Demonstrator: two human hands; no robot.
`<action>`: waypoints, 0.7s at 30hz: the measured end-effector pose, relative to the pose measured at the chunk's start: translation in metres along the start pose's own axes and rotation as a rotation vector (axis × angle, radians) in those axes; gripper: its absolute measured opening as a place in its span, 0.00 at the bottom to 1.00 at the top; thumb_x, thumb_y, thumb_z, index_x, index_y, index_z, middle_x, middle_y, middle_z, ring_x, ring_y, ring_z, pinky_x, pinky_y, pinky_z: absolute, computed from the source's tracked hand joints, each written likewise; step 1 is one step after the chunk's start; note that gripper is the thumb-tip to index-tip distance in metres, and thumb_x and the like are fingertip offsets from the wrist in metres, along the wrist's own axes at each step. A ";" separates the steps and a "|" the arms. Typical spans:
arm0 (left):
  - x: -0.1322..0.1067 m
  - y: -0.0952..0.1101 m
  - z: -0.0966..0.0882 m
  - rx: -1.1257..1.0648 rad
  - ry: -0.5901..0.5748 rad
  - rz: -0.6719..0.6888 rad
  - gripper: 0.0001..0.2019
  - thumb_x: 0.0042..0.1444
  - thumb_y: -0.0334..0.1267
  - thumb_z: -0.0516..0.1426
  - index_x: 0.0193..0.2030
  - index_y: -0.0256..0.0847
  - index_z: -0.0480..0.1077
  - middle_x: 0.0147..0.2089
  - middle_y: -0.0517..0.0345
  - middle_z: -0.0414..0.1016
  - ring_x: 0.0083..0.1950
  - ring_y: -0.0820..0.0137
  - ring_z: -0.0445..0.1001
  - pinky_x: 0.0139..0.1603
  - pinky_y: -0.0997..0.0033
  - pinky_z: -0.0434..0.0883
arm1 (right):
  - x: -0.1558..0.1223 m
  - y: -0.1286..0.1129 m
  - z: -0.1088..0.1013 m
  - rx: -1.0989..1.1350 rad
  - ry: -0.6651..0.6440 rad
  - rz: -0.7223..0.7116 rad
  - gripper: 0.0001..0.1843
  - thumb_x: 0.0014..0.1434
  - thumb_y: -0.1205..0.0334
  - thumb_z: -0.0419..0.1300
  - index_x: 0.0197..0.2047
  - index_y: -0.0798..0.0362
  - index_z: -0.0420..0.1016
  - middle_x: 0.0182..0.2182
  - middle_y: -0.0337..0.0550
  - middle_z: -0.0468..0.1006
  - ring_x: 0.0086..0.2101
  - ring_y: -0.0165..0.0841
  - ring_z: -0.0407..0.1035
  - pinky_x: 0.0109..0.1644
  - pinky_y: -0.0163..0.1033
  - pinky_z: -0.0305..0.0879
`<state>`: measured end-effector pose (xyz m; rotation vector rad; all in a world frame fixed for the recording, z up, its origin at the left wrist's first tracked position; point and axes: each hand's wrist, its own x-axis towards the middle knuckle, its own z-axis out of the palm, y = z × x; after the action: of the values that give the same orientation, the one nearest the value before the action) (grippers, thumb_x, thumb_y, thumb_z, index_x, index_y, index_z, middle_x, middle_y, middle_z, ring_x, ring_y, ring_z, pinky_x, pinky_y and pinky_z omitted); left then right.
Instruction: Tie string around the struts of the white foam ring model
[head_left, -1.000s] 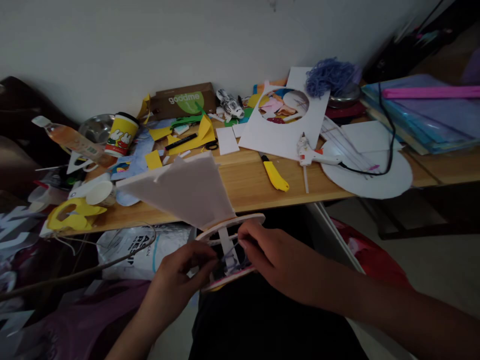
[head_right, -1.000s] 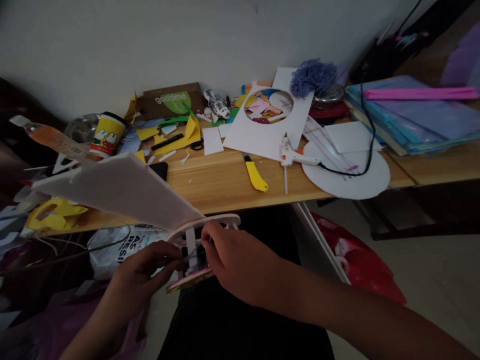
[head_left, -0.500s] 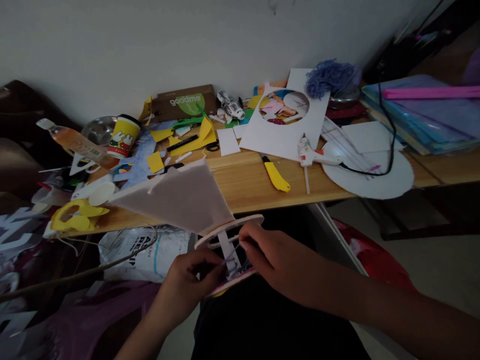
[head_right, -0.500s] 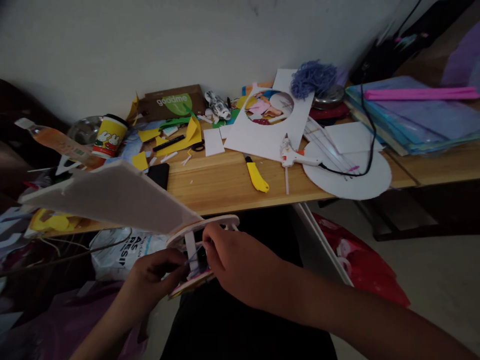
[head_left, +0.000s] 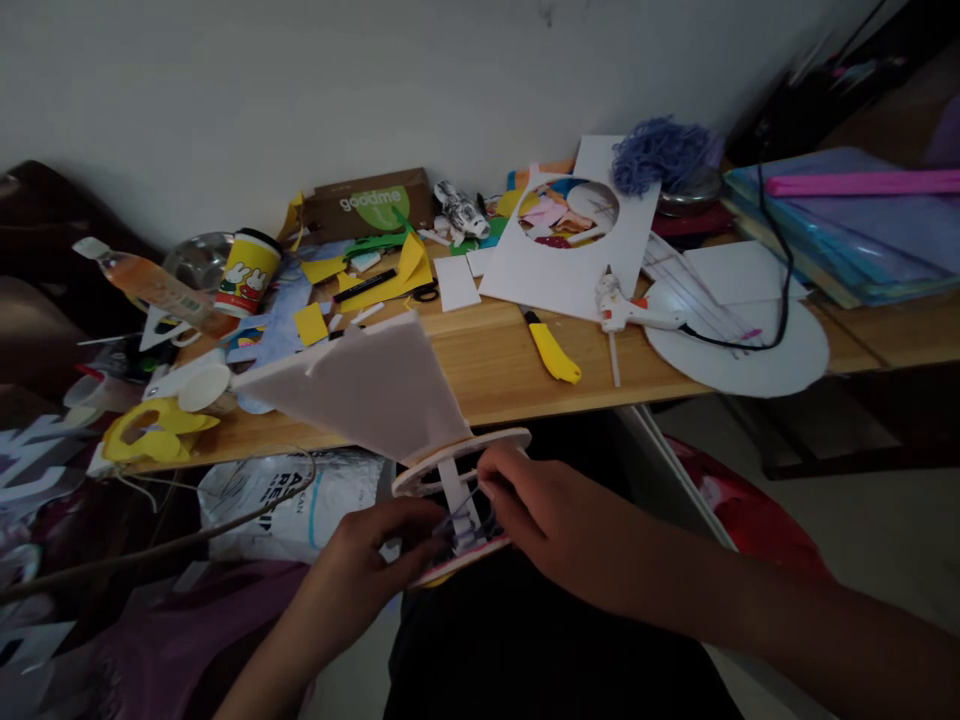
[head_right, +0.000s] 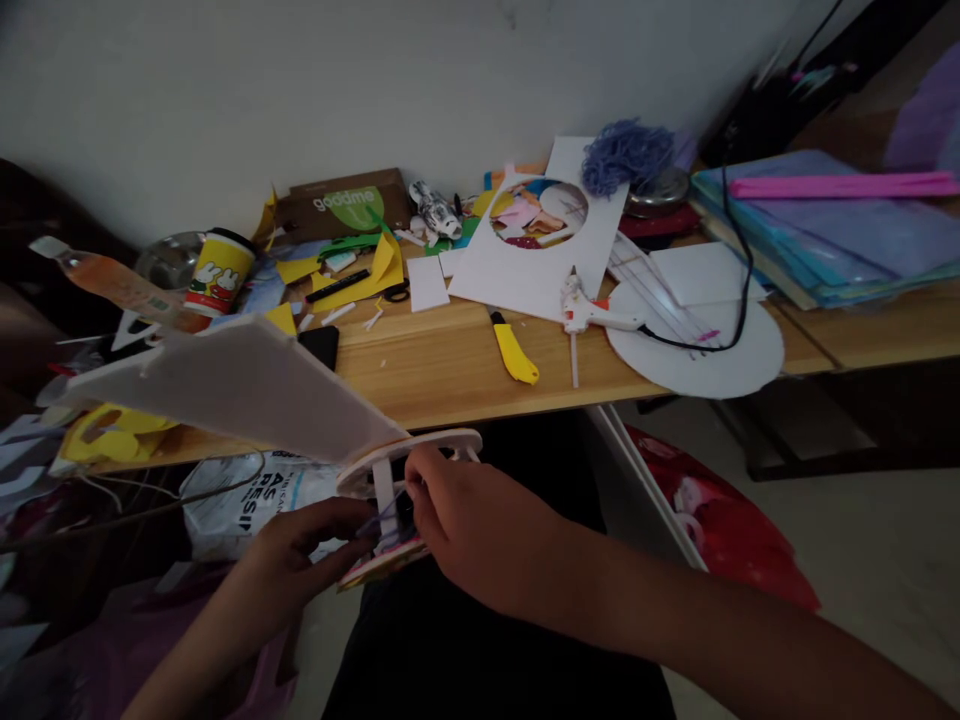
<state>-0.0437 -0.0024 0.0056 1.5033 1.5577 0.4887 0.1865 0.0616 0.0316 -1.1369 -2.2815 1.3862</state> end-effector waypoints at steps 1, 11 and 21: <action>0.001 0.000 0.001 -0.020 0.000 -0.006 0.09 0.54 0.40 0.62 0.42 0.46 0.78 0.40 0.58 0.84 0.39 0.69 0.80 0.39 0.74 0.75 | 0.000 0.000 0.000 0.004 -0.001 -0.005 0.05 0.68 0.66 0.47 0.42 0.52 0.64 0.29 0.37 0.72 0.27 0.28 0.65 0.31 0.36 0.53; 0.006 -0.003 0.010 -0.099 0.085 -0.026 0.07 0.53 0.41 0.63 0.36 0.43 0.80 0.30 0.59 0.82 0.28 0.73 0.76 0.28 0.78 0.71 | 0.000 0.008 0.003 0.117 0.089 0.043 0.05 0.61 0.70 0.53 0.38 0.51 0.66 0.33 0.37 0.72 0.30 0.28 0.65 0.34 0.35 0.59; 0.000 -0.003 0.011 -0.236 0.209 0.064 0.06 0.54 0.39 0.64 0.38 0.42 0.76 0.35 0.58 0.81 0.35 0.72 0.79 0.37 0.78 0.75 | 0.002 0.012 0.009 0.407 0.095 0.100 0.03 0.62 0.67 0.53 0.37 0.51 0.66 0.32 0.36 0.73 0.30 0.27 0.67 0.32 0.32 0.60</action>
<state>-0.0371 -0.0063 -0.0027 1.3570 1.5511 0.8594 0.1862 0.0605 0.0161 -1.1610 -1.7859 1.6930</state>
